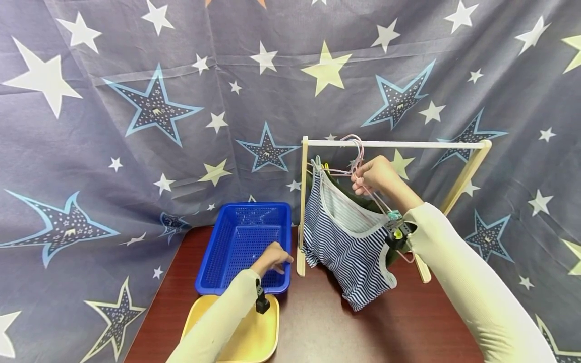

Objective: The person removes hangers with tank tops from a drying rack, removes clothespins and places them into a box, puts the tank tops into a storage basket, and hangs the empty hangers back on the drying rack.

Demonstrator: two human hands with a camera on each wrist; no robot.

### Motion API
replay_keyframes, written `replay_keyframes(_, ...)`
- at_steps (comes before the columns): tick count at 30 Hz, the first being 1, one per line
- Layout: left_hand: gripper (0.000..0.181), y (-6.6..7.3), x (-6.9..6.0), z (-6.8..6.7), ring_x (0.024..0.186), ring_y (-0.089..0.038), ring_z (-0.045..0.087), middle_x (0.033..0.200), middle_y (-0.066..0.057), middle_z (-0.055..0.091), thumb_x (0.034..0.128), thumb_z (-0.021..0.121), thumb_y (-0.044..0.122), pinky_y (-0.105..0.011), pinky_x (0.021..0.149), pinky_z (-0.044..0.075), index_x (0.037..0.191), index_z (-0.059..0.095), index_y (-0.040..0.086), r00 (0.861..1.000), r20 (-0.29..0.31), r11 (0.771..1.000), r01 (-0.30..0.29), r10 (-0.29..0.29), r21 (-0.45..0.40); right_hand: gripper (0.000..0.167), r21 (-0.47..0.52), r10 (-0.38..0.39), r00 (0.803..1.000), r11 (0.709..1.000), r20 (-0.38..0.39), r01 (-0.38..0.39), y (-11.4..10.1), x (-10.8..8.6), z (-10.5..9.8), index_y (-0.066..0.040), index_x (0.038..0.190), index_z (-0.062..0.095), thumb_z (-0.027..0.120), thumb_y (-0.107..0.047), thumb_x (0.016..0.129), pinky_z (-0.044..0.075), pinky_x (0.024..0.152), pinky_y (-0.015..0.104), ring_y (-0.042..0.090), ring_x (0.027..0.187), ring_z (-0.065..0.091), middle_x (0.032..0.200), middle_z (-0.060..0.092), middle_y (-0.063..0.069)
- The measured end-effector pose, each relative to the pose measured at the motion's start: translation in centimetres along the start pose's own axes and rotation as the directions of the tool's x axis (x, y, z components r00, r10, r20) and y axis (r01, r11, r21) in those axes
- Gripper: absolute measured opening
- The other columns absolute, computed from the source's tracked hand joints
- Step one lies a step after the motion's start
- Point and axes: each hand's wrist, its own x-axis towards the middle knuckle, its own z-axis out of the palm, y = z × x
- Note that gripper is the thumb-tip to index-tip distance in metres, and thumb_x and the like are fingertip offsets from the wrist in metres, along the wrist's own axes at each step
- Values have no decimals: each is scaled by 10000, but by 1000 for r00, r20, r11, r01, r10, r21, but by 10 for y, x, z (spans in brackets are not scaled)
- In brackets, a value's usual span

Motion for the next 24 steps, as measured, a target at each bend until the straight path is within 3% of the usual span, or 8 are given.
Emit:
replay_keyframes(6,274,-3,4,2,596,-292,660,849,-160,549,749,753,-100,-351,479,606,935,556,-68,1000,-13,1000,-9,9,-11,350,-27,-44,999,999,-8,44,6,-12,0,279,1271,504,556,96,978,613,589,248,79,580,706,768,759,99)
replay_keyframes(13,242,-3,3,2,556,-279,656,825,-148,545,749,762,-85,-342,467,599,867,556,-38,1000,-24,1000,-13,13,10,324,-149,-116,992,983,-53,107,16,-29,0,251,1250,552,570,63,986,619,629,257,91,648,724,916,757,268)
replay_keyframes(18,235,-2,1,2,540,-275,649,822,-150,545,755,766,-80,-339,469,600,856,558,-40,1000,-28,1000,-11,11,24,302,-212,-139,987,970,-76,120,25,-38,1,206,1225,607,596,14,992,607,614,245,109,674,737,943,758,267)
replay_keyframes(24,276,-2,1,1,582,-306,683,857,-166,547,749,773,-81,-333,465,598,919,556,-60,999,-37,1000,-12,12,6,285,-196,-148,985,972,-94,127,33,-47,2,204,1206,620,591,8,1000,599,595,228,75,652,724,890,767,230)
